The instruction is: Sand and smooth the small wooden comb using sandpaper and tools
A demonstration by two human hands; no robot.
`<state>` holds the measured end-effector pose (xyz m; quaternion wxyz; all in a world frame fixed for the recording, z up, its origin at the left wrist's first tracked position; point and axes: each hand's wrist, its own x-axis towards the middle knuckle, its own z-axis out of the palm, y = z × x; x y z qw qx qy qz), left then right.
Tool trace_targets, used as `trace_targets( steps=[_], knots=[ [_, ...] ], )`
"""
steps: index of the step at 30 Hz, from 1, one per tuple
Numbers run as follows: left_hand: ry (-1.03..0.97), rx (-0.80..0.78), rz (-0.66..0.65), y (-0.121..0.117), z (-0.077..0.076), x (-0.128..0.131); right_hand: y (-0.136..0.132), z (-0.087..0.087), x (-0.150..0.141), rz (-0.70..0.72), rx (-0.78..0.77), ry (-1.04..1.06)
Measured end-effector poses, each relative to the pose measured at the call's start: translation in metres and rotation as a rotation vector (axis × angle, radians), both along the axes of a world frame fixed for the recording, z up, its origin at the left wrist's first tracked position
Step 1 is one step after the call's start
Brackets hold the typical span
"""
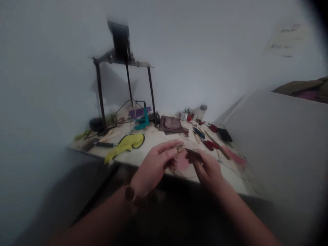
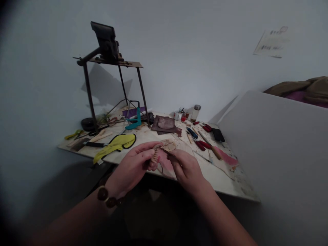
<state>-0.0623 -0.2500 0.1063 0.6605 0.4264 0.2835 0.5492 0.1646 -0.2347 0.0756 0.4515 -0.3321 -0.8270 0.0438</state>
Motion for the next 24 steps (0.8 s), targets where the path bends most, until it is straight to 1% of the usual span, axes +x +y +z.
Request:
trace_targets(
  steps=[3,7,11,14,17,19,20,22,24],
  knots=[
    [0.038,0.028,-0.013,-0.002,-0.005,0.007,0.0,0.01,-0.008,0.01,0.033,0.024],
    [0.055,0.046,-0.039,-0.005,-0.008,0.009,0.002,0.019,-0.013,0.043,0.065,-0.011],
    [0.067,0.054,-0.028,-0.005,-0.007,0.008,0.001,0.025,-0.012,0.049,0.071,-0.098],
    [0.005,-0.001,-0.063,-0.006,-0.004,0.011,0.0,0.027,-0.012,0.051,0.081,-0.128],
    [-0.117,-0.072,-0.082,-0.009,0.002,0.01,-0.001,0.016,-0.011,0.037,0.077,-0.122],
    [-0.166,-0.041,-0.035,-0.011,0.007,0.004,0.0,0.003,-0.008,0.014,0.053,-0.125],
    [-0.162,-0.007,-0.002,-0.012,0.01,0.0,0.001,-0.004,-0.006,-0.001,0.037,-0.119],
    [-0.081,0.05,0.056,-0.013,0.013,-0.009,0.0,-0.013,-0.002,-0.03,-0.003,-0.081],
    [0.04,0.062,0.076,-0.013,0.012,-0.012,-0.003,-0.011,0.0,-0.055,-0.036,0.0]
  ],
)
